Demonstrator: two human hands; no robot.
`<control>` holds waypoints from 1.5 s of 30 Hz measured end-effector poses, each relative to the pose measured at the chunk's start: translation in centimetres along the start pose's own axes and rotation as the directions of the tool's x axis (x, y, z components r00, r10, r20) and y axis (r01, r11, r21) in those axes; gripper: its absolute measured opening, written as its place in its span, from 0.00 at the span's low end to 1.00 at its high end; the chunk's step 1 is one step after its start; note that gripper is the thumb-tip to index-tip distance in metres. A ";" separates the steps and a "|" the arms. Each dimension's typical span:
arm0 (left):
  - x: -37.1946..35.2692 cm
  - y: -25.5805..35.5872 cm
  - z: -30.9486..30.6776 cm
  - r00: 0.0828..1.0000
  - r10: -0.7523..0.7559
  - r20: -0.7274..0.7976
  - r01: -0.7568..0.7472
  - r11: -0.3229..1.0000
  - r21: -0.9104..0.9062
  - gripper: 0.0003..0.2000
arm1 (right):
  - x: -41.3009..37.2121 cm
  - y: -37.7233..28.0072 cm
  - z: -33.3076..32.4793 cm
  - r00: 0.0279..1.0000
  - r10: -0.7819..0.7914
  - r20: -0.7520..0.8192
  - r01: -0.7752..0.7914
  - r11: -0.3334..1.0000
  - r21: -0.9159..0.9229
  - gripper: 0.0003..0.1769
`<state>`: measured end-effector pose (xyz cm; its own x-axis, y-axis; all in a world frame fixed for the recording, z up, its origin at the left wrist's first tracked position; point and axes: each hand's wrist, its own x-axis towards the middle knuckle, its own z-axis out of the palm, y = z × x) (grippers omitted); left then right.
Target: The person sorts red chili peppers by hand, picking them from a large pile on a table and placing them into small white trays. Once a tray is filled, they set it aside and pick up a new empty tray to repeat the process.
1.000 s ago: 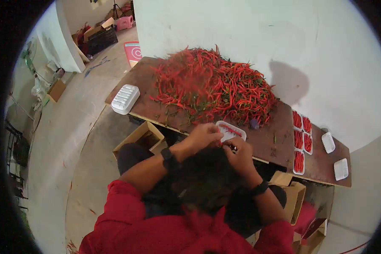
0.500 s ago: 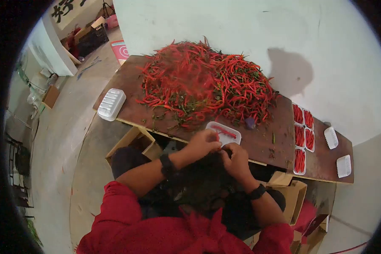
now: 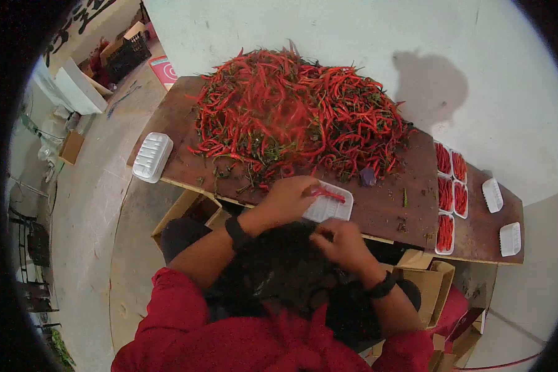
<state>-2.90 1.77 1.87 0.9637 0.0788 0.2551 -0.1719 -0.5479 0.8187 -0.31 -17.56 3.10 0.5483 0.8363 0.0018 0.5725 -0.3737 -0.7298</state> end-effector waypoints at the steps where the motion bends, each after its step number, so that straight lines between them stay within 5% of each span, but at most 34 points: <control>1: 0.1 0.4 -0.1 0.997 -0.043 0.068 0.039 0.997 0.062 0.13 | 0.3 0.4 -0.1 0.979 -0.010 -0.203 -0.010 0.995 -0.097 0.09; 3: 0.3 0.2 0.2 0.987 -0.091 0.136 0.074 0.989 0.125 0.13 | 1.0 1.6 -0.8 0.946 0.005 -0.323 -0.044 0.993 -0.113 0.08; 4: 0.4 -0.4 0.6 0.990 0.002 0.138 -0.028 0.981 0.190 0.12 | 1.3 2.1 -1.1 0.898 0.015 -0.440 -0.078 0.989 -0.127 0.08; 8: 0.9 -1.7 1.3 0.960 0.184 0.212 -0.262 0.857 0.443 0.09 | 1.7 3.0 -1.9 0.886 0.080 -0.457 -0.145 0.983 -0.110 0.07; 11: 1.3 -2.2 1.9 0.953 0.239 0.184 -0.301 0.809 0.505 0.07 | 1.8 3.7 -1.7 0.925 0.102 -0.365 -0.162 0.977 -0.136 0.13; 14: 1.5 -2.6 2.1 0.937 0.293 0.190 -0.348 0.762 0.546 0.07 | 2.0 3.4 -1.6 0.918 0.092 -0.385 -0.199 0.949 -0.246 0.07; 22: 1.8 -2.9 2.0 0.933 0.304 0.195 -0.360 0.753 0.551 0.06 | 2.5 4.0 -1.2 0.950 0.012 -0.313 -0.106 0.953 -0.284 0.10; 45: 1.9 -3.7 1.9 0.936 0.336 0.107 -0.343 0.795 0.500 0.04 | 3.1 2.9 -0.3 0.973 0.087 -0.214 -0.161 0.919 -0.359 0.14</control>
<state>-0.05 2.37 -1.59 0.8660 -0.1999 0.4584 -0.3651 -0.8791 0.3064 3.18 -16.18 1.20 0.7137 0.6952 0.0850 0.6570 -0.6224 -0.4254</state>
